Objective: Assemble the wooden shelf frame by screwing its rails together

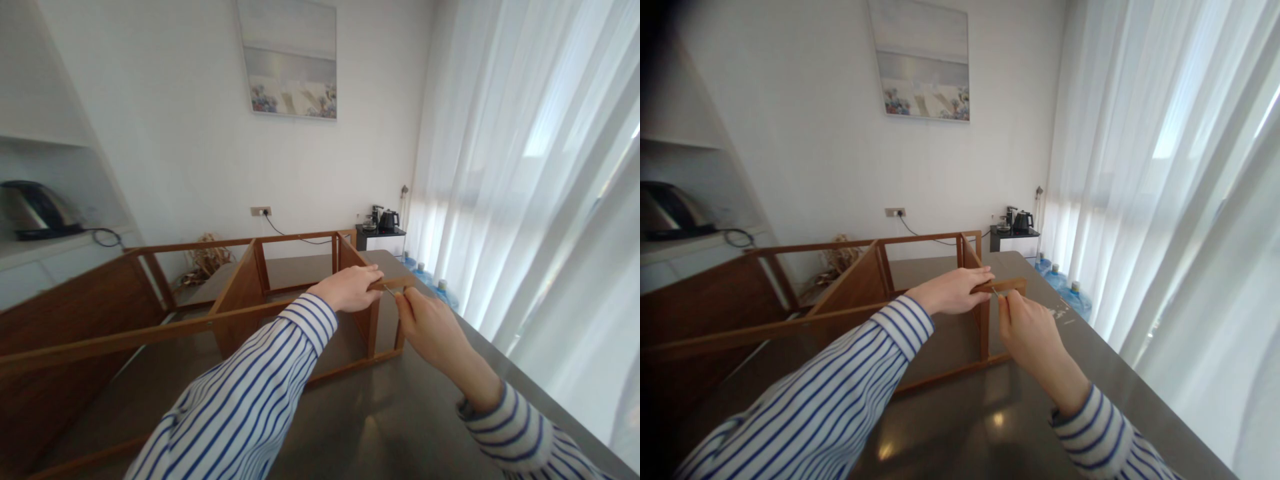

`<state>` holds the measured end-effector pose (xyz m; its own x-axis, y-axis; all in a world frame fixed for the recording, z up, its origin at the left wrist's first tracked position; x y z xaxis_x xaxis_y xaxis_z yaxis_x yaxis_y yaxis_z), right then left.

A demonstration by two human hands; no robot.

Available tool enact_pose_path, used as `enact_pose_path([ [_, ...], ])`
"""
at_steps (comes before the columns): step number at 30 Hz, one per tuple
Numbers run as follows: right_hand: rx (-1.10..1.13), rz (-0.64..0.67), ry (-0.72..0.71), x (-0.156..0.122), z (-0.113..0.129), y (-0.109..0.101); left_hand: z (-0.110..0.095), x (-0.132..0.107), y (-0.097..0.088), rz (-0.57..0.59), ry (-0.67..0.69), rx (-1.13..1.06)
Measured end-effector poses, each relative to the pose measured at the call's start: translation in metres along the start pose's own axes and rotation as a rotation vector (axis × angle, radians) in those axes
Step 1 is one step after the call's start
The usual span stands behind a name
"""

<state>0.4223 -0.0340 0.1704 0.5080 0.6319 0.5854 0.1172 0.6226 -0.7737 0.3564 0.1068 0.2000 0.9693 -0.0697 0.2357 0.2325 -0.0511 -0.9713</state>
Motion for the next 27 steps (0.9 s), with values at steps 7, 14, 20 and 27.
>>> enact_pose_path([
  [7,0.334,0.033,0.184,0.000,-0.002,0.005,0.001,0.002,0.001,0.021,0.017,-0.006],
  [14,0.914,0.126,0.488,-0.007,-0.007,0.029,0.005,0.002,0.005,0.001,0.004,-0.009],
  [20,1.255,0.146,0.560,-0.011,-0.005,0.038,0.002,0.001,0.002,-0.003,0.013,0.003],
  [27,0.883,0.150,0.295,-0.002,-0.023,0.029,-0.001,0.000,0.000,0.001,0.018,0.020],
])
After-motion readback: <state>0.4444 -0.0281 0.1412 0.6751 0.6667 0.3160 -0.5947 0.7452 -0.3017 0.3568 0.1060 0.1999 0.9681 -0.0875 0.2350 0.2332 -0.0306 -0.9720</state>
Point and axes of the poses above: each hand's wrist, its own x-axis towards the middle knuckle, its own y-axis out of the palm, z = x × y, the point moved 4 cm from there along x, towards the middle knuckle, and after that the axes turned 9 degrees about y, right-handed, at the moved point
